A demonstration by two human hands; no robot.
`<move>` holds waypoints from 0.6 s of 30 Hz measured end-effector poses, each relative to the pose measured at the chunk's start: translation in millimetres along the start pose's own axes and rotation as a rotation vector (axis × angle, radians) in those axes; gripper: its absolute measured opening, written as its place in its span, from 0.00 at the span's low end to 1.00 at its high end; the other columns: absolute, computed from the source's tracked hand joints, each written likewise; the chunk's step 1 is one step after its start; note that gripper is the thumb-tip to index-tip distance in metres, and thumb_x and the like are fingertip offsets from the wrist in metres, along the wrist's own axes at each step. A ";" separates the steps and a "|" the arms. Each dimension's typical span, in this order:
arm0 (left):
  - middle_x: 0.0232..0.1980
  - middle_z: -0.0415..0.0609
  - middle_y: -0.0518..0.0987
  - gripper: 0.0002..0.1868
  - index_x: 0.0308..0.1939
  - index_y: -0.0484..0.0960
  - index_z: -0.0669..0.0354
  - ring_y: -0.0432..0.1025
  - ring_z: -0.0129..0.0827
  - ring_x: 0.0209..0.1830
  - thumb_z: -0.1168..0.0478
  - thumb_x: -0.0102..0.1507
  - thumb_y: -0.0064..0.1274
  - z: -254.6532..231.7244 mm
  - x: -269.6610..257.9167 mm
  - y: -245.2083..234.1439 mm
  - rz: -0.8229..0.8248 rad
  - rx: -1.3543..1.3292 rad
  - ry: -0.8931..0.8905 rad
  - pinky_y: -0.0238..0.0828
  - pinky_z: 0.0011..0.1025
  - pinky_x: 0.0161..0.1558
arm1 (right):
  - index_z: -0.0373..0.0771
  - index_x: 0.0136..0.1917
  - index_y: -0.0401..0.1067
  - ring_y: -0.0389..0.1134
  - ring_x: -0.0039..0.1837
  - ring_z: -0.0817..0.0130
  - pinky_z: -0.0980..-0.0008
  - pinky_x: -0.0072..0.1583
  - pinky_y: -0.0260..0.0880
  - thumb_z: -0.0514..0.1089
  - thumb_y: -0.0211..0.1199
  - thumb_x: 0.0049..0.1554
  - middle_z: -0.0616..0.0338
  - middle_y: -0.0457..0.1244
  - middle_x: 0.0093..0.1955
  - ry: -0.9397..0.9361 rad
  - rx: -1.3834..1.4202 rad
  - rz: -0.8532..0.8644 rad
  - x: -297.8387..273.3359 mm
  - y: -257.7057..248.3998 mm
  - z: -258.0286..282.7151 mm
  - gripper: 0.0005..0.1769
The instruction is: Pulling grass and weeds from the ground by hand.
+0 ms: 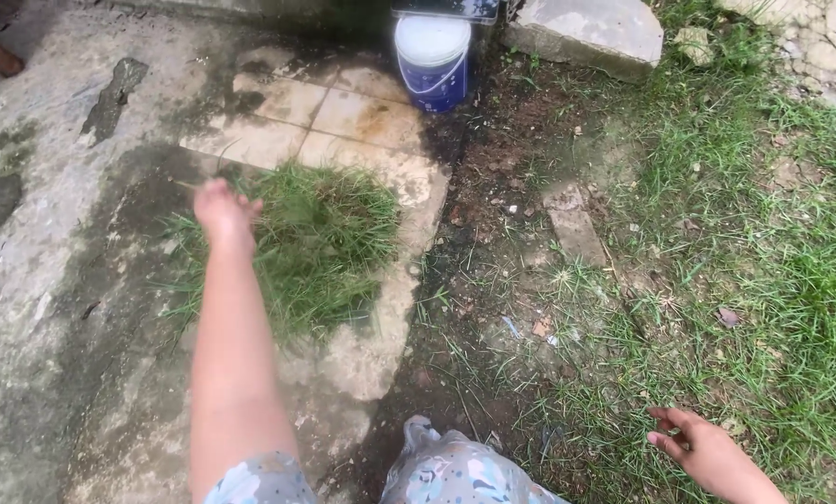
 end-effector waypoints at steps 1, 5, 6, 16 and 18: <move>0.36 0.42 0.67 0.12 0.55 0.69 0.61 0.66 0.27 0.30 0.58 0.74 0.35 29.8 9.6 -20.7 -0.027 -0.027 -0.154 0.82 0.38 0.45 | 0.51 0.68 0.71 0.76 0.59 0.65 0.64 0.63 0.77 0.59 0.66 0.56 0.59 0.74 0.59 -0.028 -0.001 -0.013 -2.9 -2.9 3.6 0.29; 0.59 0.55 0.70 0.27 0.71 0.61 0.60 0.69 0.52 0.56 0.50 0.72 0.39 162.3 33.5 -118.1 -0.050 -0.093 -0.528 0.73 0.57 0.58 | 0.50 0.67 0.71 0.76 0.58 0.64 0.64 0.61 0.78 0.61 0.65 0.56 0.58 0.73 0.60 -0.029 -0.024 -0.021 -12.7 -14.1 22.0 0.29; 0.59 0.55 0.70 0.27 0.71 0.61 0.60 0.69 0.52 0.56 0.50 0.72 0.39 165.0 14.8 -118.6 -0.040 -0.092 -0.534 0.73 0.57 0.58 | 0.50 0.67 0.71 0.76 0.58 0.64 0.64 0.61 0.78 0.61 0.65 0.56 0.58 0.73 0.60 -0.019 -0.020 -0.026 -15.3 -16.4 22.6 0.29; 0.44 0.63 0.81 0.47 0.55 0.79 0.79 0.77 0.50 0.39 0.28 0.68 0.46 164.7 -121.6 -135.4 -0.061 1.087 -0.670 0.77 0.44 0.37 | 0.52 0.71 0.68 0.76 0.60 0.63 0.63 0.64 0.76 0.61 0.62 0.57 0.60 0.70 0.63 0.031 -0.028 0.018 -41.1 -46.2 41.2 0.31; 0.44 0.66 0.81 0.54 0.54 0.83 0.84 0.77 0.55 0.39 0.24 0.70 0.40 187.5 -146.6 -153.5 0.087 1.182 -0.664 0.76 0.47 0.42 | 0.51 0.71 0.68 0.76 0.61 0.63 0.63 0.64 0.75 0.61 0.62 0.57 0.59 0.70 0.64 0.052 -0.005 0.008 -42.5 -49.3 27.2 0.31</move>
Point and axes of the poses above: each hand's wrist, its own x-axis towards the middle knuckle, its own y-axis out of the palm, z = x × y, the point moved 2 cm from there along x, towards the middle knuckle
